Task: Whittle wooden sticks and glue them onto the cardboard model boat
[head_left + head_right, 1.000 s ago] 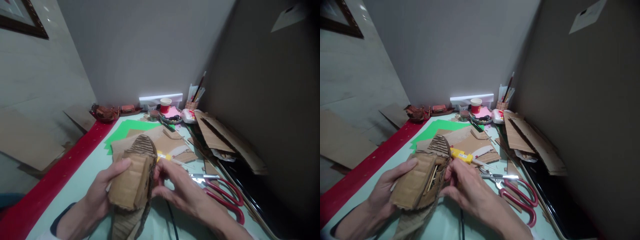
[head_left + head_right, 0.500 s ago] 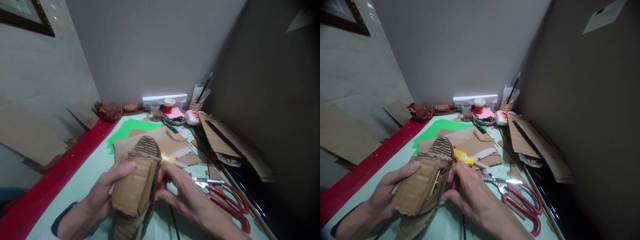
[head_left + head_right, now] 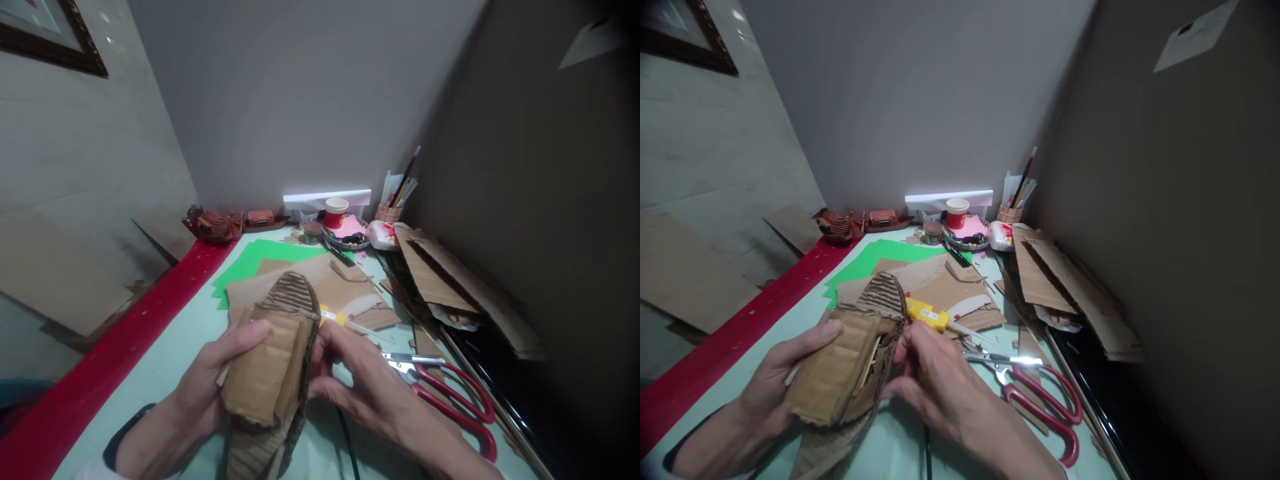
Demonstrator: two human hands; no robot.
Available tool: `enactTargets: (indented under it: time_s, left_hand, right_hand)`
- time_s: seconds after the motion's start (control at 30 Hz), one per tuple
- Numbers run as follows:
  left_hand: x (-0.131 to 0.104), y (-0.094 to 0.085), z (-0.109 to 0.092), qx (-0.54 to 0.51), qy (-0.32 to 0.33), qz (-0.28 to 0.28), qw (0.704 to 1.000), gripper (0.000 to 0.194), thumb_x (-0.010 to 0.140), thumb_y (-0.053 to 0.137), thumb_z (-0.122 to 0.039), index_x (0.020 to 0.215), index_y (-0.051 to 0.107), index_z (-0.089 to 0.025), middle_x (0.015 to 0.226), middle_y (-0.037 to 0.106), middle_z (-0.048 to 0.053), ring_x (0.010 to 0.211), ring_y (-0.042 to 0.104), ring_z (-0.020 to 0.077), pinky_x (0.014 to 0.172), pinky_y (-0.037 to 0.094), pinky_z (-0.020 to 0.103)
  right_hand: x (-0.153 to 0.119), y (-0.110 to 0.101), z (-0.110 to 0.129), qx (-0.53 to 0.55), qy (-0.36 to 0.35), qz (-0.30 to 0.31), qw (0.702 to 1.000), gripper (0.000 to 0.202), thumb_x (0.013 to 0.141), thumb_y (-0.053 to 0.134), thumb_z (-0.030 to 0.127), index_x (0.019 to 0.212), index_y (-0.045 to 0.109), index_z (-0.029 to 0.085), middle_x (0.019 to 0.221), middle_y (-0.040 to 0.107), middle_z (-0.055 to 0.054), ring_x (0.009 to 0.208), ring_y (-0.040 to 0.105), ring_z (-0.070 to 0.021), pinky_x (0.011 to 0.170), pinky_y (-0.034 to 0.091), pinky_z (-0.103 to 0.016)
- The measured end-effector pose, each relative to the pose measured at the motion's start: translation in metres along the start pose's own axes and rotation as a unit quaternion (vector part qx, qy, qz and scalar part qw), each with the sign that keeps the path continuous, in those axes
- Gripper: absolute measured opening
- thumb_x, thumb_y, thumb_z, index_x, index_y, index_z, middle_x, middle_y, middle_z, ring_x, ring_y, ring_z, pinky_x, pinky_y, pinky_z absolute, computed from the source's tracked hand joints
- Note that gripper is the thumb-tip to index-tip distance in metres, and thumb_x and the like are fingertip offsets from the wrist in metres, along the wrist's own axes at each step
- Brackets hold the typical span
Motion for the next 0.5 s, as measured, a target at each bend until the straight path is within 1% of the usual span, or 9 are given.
enactTargets:
  time_s: [0.07, 0.17, 0.37, 0.5]
  left_hand:
    - [-0.0005, -0.0014, -0.0001, -0.003, -0.008, 0.007, 1.0, 0.024, 0.069, 0.085, -0.031, 0.085, 0.081, -0.014, 0.078, 0.08, 0.013, 0.066, 0.075, 0.0258, 0.066, 0.063, 0.035]
    - [-0.0023, -0.0018, -0.0012, -0.007, 0.0, 0.017, 1.0, 0.02, 0.071, 0.083, -0.029, 0.083, 0.081, -0.013, 0.073, 0.08, 0.011, 0.062, 0.074, 0.023, 0.065, 0.063, 0.032]
    - [-0.0028, -0.0014, -0.0006, 0.019, 0.005, 0.031, 0.999, 0.023, 0.081, 0.074, -0.028, 0.095, 0.079, -0.011, 0.077, 0.08, 0.012, 0.065, 0.075, 0.0243, 0.064, 0.062, 0.033]
    - [-0.0022, -0.0049, -0.0001, 0.033, 0.005, 0.024, 0.999, 0.029, 0.079, 0.075, -0.03, 0.101, 0.078, -0.011, 0.081, 0.081, 0.013, 0.068, 0.075, 0.0265, 0.065, 0.062, 0.034]
  right_hand:
    - [-0.0008, 0.0005, -0.0018, -0.003, 0.002, 0.001, 1.0, 0.029, 0.097, 0.059, 0.049, 0.094, 0.05, 0.021, 0.091, 0.055, 0.001, 0.081, 0.048, -0.0159, 0.073, 0.038, -0.029]
    - [-0.001, 0.0005, -0.0026, 0.002, 0.004, 0.003, 1.0, 0.028, 0.097, 0.059, 0.048, 0.095, 0.05, 0.022, 0.092, 0.055, 0.001, 0.081, 0.049, -0.016, 0.074, 0.039, -0.029]
    - [0.0015, -0.002, 0.0022, -0.002, 0.022, 0.007, 1.0, 0.025, 0.098, 0.059, 0.044, 0.093, 0.049, 0.022, 0.092, 0.054, 0.0, 0.081, 0.047, -0.0161, 0.072, 0.038, -0.029]
    - [0.0002, -0.0022, 0.0038, 0.005, 0.014, 0.011, 1.0, 0.024, 0.097, 0.06, 0.042, 0.094, 0.049, 0.021, 0.09, 0.055, 0.0, 0.08, 0.047, -0.0163, 0.07, 0.039, -0.029]
Point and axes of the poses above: each hand's wrist, its own x-axis towards the middle knuckle, its own y-axis out of the palm, z = x × y, the point moved 2 cm from there along x, towards the middle knuckle
